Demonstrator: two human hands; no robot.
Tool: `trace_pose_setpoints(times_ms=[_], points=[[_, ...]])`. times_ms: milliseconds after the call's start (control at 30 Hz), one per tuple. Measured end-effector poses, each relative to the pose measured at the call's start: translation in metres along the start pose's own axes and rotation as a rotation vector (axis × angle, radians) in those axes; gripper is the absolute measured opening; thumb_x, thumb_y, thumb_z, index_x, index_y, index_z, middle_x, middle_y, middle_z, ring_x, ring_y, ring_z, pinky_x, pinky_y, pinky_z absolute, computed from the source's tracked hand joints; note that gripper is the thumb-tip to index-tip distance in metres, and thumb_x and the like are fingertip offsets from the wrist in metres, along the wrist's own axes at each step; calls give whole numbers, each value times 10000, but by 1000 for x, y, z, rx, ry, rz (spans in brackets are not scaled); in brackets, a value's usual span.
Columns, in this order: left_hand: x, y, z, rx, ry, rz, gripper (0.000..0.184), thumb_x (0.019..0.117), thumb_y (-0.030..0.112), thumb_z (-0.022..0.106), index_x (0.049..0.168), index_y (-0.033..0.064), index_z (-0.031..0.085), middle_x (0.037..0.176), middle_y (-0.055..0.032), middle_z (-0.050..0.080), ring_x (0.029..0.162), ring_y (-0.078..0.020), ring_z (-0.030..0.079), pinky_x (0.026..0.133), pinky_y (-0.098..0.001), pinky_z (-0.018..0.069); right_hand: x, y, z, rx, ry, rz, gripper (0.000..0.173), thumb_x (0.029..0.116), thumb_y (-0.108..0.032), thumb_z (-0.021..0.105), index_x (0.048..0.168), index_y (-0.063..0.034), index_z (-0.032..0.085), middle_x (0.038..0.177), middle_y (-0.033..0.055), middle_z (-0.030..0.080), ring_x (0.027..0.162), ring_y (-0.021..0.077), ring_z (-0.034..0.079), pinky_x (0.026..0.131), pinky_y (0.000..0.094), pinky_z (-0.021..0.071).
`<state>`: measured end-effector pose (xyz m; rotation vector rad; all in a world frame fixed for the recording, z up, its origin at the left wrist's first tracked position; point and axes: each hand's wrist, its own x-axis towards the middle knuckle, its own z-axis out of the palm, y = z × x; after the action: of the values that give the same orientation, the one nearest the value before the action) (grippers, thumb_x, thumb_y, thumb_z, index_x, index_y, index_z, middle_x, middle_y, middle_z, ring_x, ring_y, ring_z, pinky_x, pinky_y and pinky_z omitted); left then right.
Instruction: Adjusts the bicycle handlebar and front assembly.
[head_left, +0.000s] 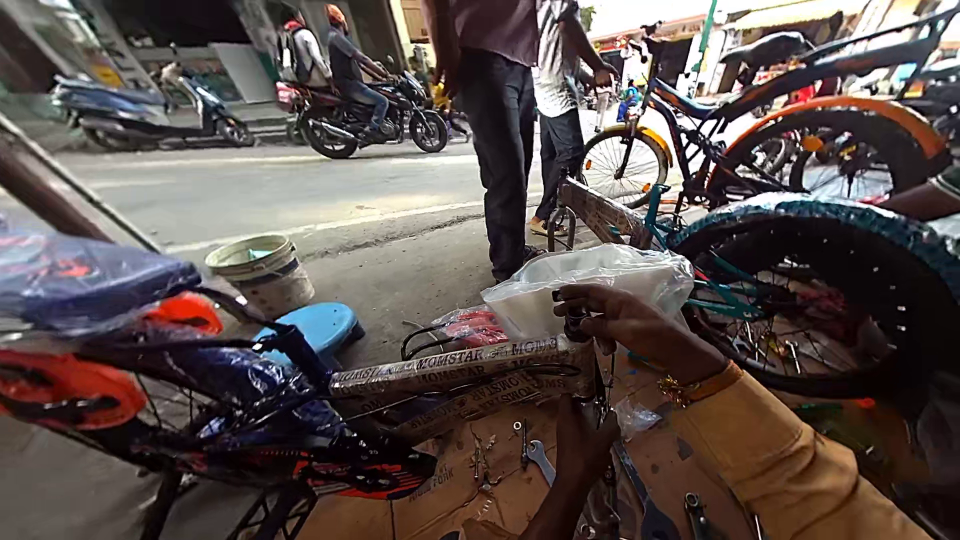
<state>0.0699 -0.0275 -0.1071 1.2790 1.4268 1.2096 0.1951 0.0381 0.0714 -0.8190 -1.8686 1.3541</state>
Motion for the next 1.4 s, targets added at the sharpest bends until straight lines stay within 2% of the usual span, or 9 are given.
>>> trace_pose_setpoints(times_ms=[100, 200, 567, 833, 1033, 1100, 1200, 1333, 1400], points=[[-4, 1, 1, -6, 4, 13, 835, 731, 317, 803, 1393, -51, 452, 1200, -158, 646, 1084, -174, 652, 941, -361, 557, -6, -1, 8, -34, 100, -6, 448, 1001, -1, 550, 1432, -121, 576, 1220, 41, 717, 683, 132, 631, 496, 257, 476], [-5, 3, 2, 12, 7, 10, 814, 738, 317, 798, 1383, -55, 469, 1205, -157, 645, 1088, -173, 649, 948, -357, 551, -13, 5, 22, -75, 247, -66, 426, 985, -14, 609, 1394, -131, 596, 1218, 58, 720, 954, 194, 728, 779, 379, 621], [-13, 1, 1, -11, 31, 35, 783, 732, 285, 811, 1363, -50, 493, 1205, -156, 652, 1099, -166, 650, 959, -344, 551, -23, 5, 34, -361, 396, -116, 712, 894, -240, 807, 1524, -228, 477, 1147, -38, 741, 645, 159, 662, 529, 369, 565], [-22, 4, 0, 52, 35, 46, 757, 746, 301, 806, 1354, -35, 505, 1207, -143, 653, 1121, -152, 641, 979, -334, 540, -24, 7, 46, -517, 559, -206, 662, 831, -291, 857, 1429, -194, 587, 977, -15, 728, 506, 110, 523, 484, 323, 487], [-19, 1, 0, 50, 8, 34, 785, 759, 309, 799, 1382, -39, 472, 1250, -156, 628, 1157, -172, 625, 1002, -354, 530, -24, 5, 43, -339, 480, -193, 526, 874, -148, 798, 1376, -197, 651, 1069, -31, 732, 506, 115, 507, 455, 320, 448], [-19, 2, -1, 54, 6, 25, 770, 764, 305, 795, 1375, -42, 480, 1243, -160, 630, 1147, -176, 628, 996, -357, 532, -27, 4, 37, -219, 379, -174, 464, 921, -65, 724, 1363, -187, 653, 1189, -41, 728, 759, 132, 699, 612, 331, 610], [-19, 2, -1, 42, 3, 28, 777, 766, 302, 799, 1382, -43, 474, 1241, -157, 632, 1146, -174, 629, 994, -350, 533, -29, 2, 30, -44, 240, -126, 429, 968, 11, 609, 1361, -154, 646, 1234, 12, 720, 942, 194, 731, 758, 367, 633], [-19, 3, -1, 43, 9, 25, 783, 758, 299, 800, 1382, -40, 470, 1237, -156, 632, 1143, -174, 629, 991, -348, 533, -30, -4, 22, -15, 133, -73, 508, 1007, 4, 532, 1479, -184, 542, 1287, -2, 700, 760, 179, 685, 520, 282, 529], [-19, 4, -1, 42, 10, 18, 767, 762, 290, 799, 1375, -36, 472, 1231, -154, 630, 1132, -169, 631, 981, -342, 536, -28, -2, 22, -111, 162, -88, 544, 987, -58, 626, 1504, -191, 519, 1328, -36, 676, 721, 171, 684, 561, 317, 579]])
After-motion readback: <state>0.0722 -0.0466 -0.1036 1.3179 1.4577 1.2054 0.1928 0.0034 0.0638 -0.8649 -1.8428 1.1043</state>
